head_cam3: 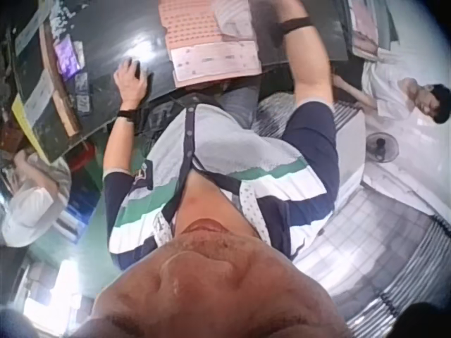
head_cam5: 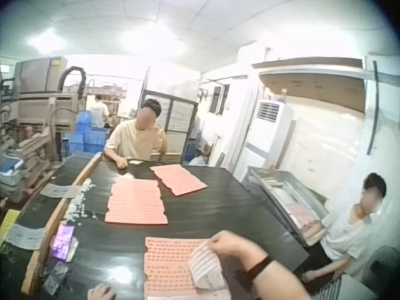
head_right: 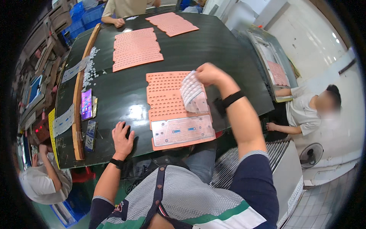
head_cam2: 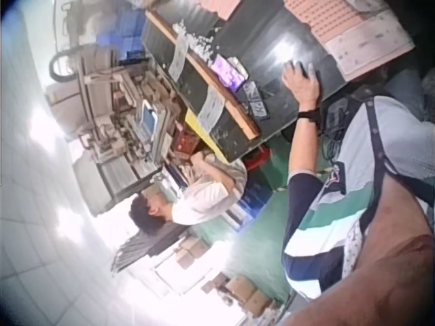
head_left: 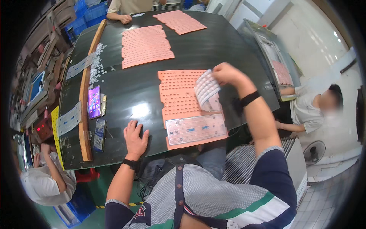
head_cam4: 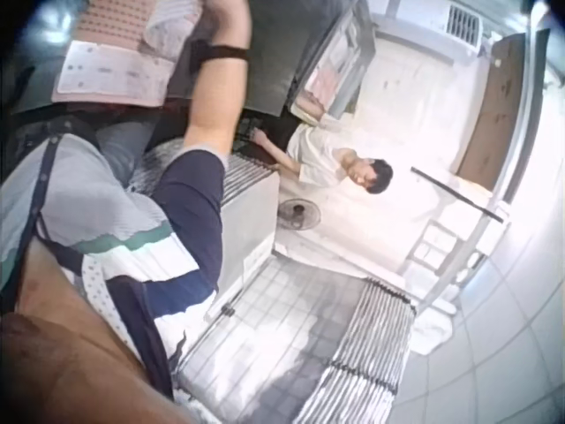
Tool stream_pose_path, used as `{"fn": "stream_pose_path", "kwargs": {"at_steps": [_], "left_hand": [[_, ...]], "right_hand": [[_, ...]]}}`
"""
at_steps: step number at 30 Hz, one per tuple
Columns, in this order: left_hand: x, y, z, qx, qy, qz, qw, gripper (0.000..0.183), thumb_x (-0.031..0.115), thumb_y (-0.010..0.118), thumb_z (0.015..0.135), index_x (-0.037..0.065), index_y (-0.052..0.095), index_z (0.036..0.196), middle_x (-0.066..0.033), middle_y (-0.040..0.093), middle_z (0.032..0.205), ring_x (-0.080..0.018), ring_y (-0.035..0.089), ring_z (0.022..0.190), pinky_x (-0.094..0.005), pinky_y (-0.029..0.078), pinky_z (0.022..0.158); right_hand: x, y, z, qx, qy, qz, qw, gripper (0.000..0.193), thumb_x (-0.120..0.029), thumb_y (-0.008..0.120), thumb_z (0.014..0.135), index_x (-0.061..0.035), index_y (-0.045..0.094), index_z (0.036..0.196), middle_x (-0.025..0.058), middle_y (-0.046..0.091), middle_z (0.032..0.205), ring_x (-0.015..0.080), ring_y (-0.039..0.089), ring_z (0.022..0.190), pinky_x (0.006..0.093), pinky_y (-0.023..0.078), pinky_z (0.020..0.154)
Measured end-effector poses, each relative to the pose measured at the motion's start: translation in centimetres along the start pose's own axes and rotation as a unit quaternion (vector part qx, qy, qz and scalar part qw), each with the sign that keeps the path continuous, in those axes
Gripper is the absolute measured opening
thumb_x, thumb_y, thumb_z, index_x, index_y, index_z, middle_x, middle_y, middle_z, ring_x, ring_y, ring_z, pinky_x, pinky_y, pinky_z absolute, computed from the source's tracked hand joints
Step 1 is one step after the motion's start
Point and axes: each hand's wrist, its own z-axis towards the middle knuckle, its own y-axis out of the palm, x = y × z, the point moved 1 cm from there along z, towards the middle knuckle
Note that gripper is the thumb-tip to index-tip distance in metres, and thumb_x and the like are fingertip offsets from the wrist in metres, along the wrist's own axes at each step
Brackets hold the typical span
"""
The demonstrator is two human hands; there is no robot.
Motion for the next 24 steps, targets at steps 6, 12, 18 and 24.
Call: {"fn": "stream_pose_path", "kwargs": {"at_steps": [6, 12, 18, 24], "left_hand": [[4.9, 0.7, 1.8, -0.096, 0.072, -0.055, 0.991, 0.031, 0.024, 0.062, 0.081, 0.002, 0.060, 0.103, -0.0195, 0.051, 0.123, -0.0389, 0.043, 0.119, -0.0520, 0.028, 0.099], [16.8, 4.4, 5.2, -0.259, 0.297, -0.201, 0.897, 0.030, 0.020, 0.062, 0.080, 0.001, 0.061, 0.104, -0.0194, 0.053, 0.117, -0.0382, 0.045, 0.115, -0.0473, 0.033, 0.094], [22.6, 8.0, 4.5, -0.359, 0.387, -0.223, 0.820, 0.030, 0.017, 0.062, 0.080, 0.000, 0.059, 0.105, -0.0195, 0.052, 0.121, -0.0392, 0.043, 0.118, -0.0469, 0.032, 0.096], [23.9, 11.3, 3.4, -0.418, 0.433, -0.241, 0.761, 0.028, 0.015, 0.060, 0.081, -0.002, 0.061, 0.104, -0.0212, 0.051, 0.124, -0.0394, 0.041, 0.122, -0.0469, 0.031, 0.101]], "right_hand": [[0.5, -13.4, -9.2, 0.152, 0.062, -0.172, 0.971, 0.017, -0.010, 0.053, 0.076, 0.0021, 0.064, 0.078, 0.0126, 0.061, 0.065, 0.0229, 0.060, 0.057, 0.0358, 0.050, 0.053], [6.0, -16.1, -17.5, 0.305, -0.004, -0.377, 0.875, 0.020, -0.015, 0.053, 0.076, 0.0031, 0.061, 0.073, 0.0241, 0.061, 0.078, 0.0397, 0.059, 0.078, 0.0469, 0.046, 0.071], [8.2, -15.8, -37.3, 0.530, 0.043, -0.213, 0.820, 0.021, -0.019, 0.059, 0.081, 0.0018, 0.062, 0.083, 0.0150, 0.063, 0.071, 0.0251, 0.061, 0.063, 0.0355, 0.047, 0.060], [14.3, -3.6, -63.6, 0.739, 0.255, 0.118, 0.612, 0.017, -0.019, 0.055, 0.091, -0.0032, 0.060, 0.086, -0.0006, 0.055, 0.066, 0.0068, 0.051, 0.056, 0.0219, 0.042, 0.051]]}}
